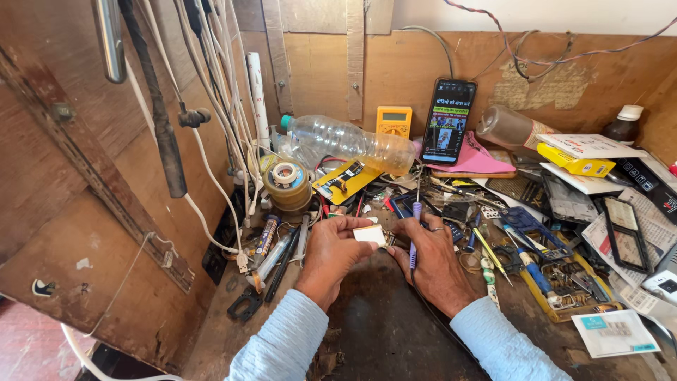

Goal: The person uses a soldering iron to work on a small circuit board, then places it into a black plastic housing. They handle the board and housing with both hands, aligning and inserting the board into the case.

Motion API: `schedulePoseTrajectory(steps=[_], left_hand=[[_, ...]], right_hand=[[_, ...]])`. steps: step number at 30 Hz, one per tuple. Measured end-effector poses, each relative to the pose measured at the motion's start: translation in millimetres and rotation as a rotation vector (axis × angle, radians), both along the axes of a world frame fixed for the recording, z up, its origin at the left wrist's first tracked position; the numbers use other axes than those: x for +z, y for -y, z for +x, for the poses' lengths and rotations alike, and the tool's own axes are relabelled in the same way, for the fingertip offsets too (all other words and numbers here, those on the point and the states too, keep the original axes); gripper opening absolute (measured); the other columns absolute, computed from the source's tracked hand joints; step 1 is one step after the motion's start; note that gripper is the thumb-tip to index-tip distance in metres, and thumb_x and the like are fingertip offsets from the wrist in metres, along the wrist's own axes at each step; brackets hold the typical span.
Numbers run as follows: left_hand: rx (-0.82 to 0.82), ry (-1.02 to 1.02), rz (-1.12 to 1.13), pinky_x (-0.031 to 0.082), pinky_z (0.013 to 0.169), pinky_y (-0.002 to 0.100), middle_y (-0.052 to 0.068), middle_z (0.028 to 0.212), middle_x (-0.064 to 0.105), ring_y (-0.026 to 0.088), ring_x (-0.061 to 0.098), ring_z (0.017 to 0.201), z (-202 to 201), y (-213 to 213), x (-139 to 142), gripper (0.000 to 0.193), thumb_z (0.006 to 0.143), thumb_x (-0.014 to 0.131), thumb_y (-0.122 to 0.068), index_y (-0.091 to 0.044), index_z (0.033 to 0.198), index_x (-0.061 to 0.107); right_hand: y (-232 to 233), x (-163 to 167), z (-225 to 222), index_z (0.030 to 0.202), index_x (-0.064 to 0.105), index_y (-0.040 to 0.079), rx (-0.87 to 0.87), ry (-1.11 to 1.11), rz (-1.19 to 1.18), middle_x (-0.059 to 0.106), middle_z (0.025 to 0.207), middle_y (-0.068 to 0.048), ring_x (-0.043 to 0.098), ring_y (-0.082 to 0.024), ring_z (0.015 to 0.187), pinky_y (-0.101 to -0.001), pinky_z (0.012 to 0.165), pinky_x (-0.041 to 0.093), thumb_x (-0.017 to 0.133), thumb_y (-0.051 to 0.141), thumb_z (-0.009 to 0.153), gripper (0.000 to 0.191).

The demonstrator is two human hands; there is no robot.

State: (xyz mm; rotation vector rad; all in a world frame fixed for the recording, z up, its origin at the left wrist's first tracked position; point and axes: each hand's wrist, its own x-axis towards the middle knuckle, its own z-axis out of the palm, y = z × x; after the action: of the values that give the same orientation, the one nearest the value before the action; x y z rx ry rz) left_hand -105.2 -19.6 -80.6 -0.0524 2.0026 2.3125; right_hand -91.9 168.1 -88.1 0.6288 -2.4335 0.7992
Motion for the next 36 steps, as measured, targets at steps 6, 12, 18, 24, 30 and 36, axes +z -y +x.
schedulePoseTrajectory(steps=[6, 12, 18, 24, 30, 36], left_hand=[[-0.012, 0.158, 0.147, 0.066, 0.066, 0.037, 0.015, 0.095, 0.074, 0.024, 0.074, 0.078, -7, -4, -10, 0.030, 0.080, 0.071, 0.004, 0.006, 0.110, 0.065], [0.048, 0.025, -0.035, 0.068, 0.068, 0.035, 0.013, 0.095, 0.076, 0.023, 0.077, 0.082, -19, -26, -18, 0.031, 0.075, 0.073, 0.008, 0.006, 0.106, 0.068], [0.182, -0.181, -0.616, 0.062, 0.075, 0.037, 0.013, 0.086, 0.078, 0.025, 0.078, 0.082, -26, -45, -13, 0.037, 0.064, 0.084, -0.001, -0.003, 0.100, 0.076], [0.213, -0.216, -0.832, 0.057, 0.087, 0.044, 0.022, 0.094, 0.075, 0.038, 0.073, 0.096, -30, -67, -9, 0.026, 0.070, 0.078, -0.005, -0.004, 0.096, 0.079], [0.225, -0.206, -0.877, 0.054, 0.093, 0.047, 0.024, 0.105, 0.071, 0.041, 0.067, 0.106, -31, -79, -11, 0.029, 0.072, 0.079, -0.008, -0.004, 0.100, 0.075], [0.195, -0.161, -0.890, 0.056, 0.093, 0.047, 0.024, 0.107, 0.072, 0.040, 0.069, 0.106, -31, -86, -4, 0.031, 0.072, 0.079, -0.007, -0.004, 0.103, 0.075]], right_hand=[[-5, -7, -1, 0.109, 0.064, 0.008, -0.031, 0.006, -0.024, 0.070, 0.103, -0.012, 0.058, -0.035, 0.109, -0.0475, 0.095, 0.042, 0.080, 0.014, 0.080, 0.034], [-13, -14, 1, 0.109, 0.064, 0.007, -0.066, -0.015, -0.107, 0.068, 0.105, -0.013, 0.060, -0.035, 0.108, -0.0478, 0.094, 0.046, 0.076, 0.007, 0.081, 0.030], [-22, -18, 5, 0.106, 0.066, 0.003, -0.114, -0.055, -0.206, 0.065, 0.104, -0.018, 0.063, -0.037, 0.102, -0.0457, 0.087, 0.050, 0.075, 0.004, 0.081, 0.026], [-33, -15, 9, 0.104, 0.064, 0.002, -0.088, -0.072, -0.308, 0.066, 0.101, -0.016, 0.069, -0.032, 0.096, -0.0407, 0.083, 0.054, 0.073, 0.004, 0.085, 0.020], [-43, -6, 15, 0.102, 0.066, 0.002, -0.156, -0.035, -0.275, 0.069, 0.096, -0.014, 0.070, -0.030, 0.094, -0.0400, 0.080, 0.055, 0.074, 0.006, 0.088, 0.017], [-48, -4, 12, 0.103, 0.065, 0.002, -0.152, -0.054, -0.302, 0.070, 0.097, -0.015, 0.072, -0.029, 0.094, -0.0393, 0.080, 0.056, 0.073, 0.009, 0.089, 0.017]])
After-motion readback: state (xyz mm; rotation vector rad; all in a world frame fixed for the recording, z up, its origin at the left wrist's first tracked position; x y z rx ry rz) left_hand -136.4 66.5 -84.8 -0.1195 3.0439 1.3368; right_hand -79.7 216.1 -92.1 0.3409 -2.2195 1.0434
